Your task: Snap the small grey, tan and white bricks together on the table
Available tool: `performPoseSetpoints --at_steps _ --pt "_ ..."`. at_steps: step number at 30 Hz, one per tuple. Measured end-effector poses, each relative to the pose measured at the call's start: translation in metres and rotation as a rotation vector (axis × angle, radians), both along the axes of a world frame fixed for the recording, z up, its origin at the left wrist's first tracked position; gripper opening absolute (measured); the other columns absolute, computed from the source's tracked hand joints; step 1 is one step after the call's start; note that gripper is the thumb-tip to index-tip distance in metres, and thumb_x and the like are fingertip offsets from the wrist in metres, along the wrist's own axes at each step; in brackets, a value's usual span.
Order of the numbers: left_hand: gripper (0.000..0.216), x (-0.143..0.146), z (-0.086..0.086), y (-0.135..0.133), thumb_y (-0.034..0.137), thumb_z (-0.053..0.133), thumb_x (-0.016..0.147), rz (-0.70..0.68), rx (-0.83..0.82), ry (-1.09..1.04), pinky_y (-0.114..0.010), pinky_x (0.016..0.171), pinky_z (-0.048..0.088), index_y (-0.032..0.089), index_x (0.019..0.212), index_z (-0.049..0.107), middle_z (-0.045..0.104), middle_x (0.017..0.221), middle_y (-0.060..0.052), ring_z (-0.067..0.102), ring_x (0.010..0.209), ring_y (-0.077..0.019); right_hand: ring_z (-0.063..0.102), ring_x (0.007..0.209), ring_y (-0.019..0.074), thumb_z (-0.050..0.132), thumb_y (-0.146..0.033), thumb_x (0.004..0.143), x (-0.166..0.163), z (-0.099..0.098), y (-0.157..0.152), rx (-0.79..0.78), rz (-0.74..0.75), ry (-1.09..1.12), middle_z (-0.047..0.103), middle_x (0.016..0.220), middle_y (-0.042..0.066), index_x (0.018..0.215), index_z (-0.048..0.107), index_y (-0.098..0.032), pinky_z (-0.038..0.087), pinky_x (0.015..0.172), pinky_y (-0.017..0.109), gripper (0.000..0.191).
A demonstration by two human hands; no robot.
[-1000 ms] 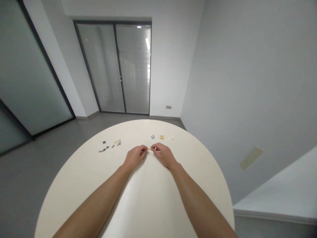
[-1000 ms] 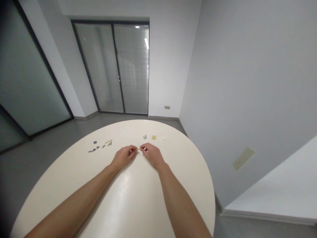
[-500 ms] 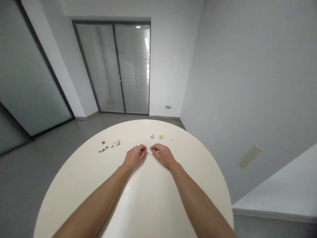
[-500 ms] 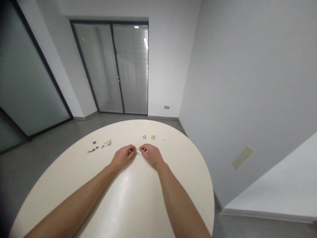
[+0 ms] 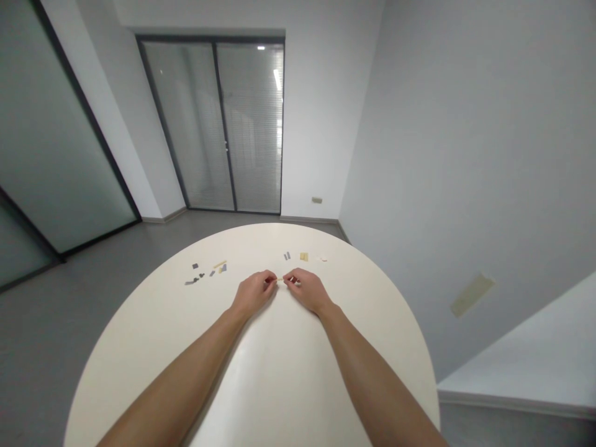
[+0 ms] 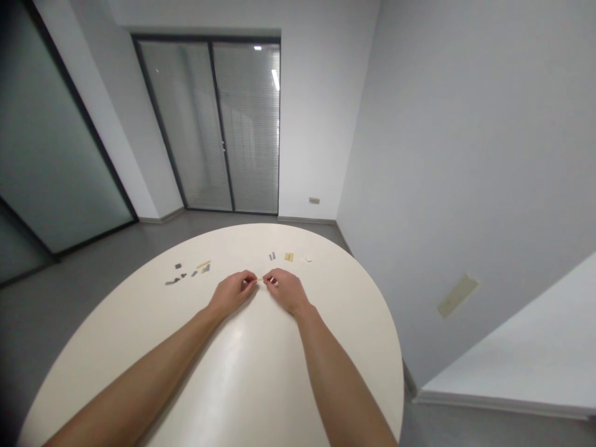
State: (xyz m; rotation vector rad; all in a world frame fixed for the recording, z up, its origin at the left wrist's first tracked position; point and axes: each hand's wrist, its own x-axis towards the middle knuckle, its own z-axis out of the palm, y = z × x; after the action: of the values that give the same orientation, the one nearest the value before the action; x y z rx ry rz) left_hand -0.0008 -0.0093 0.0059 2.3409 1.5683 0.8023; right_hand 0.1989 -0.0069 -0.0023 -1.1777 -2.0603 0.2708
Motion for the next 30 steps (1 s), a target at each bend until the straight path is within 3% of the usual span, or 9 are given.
performPoseSetpoints --at_steps 30 --pt "0.02 0.0018 0.0025 -0.0033 0.033 0.049 0.09 -0.007 -0.016 0.007 -0.026 0.067 0.041 0.024 0.095 0.066 0.072 0.09 -0.002 0.063 0.081 -0.0175 0.063 0.082 0.016 0.059 -0.025 0.088 -0.0018 0.001 -0.0021 -0.033 -0.031 -0.027 0.072 0.09 0.002 0.095 0.069 -0.024 0.046 0.076 0.027 0.012"
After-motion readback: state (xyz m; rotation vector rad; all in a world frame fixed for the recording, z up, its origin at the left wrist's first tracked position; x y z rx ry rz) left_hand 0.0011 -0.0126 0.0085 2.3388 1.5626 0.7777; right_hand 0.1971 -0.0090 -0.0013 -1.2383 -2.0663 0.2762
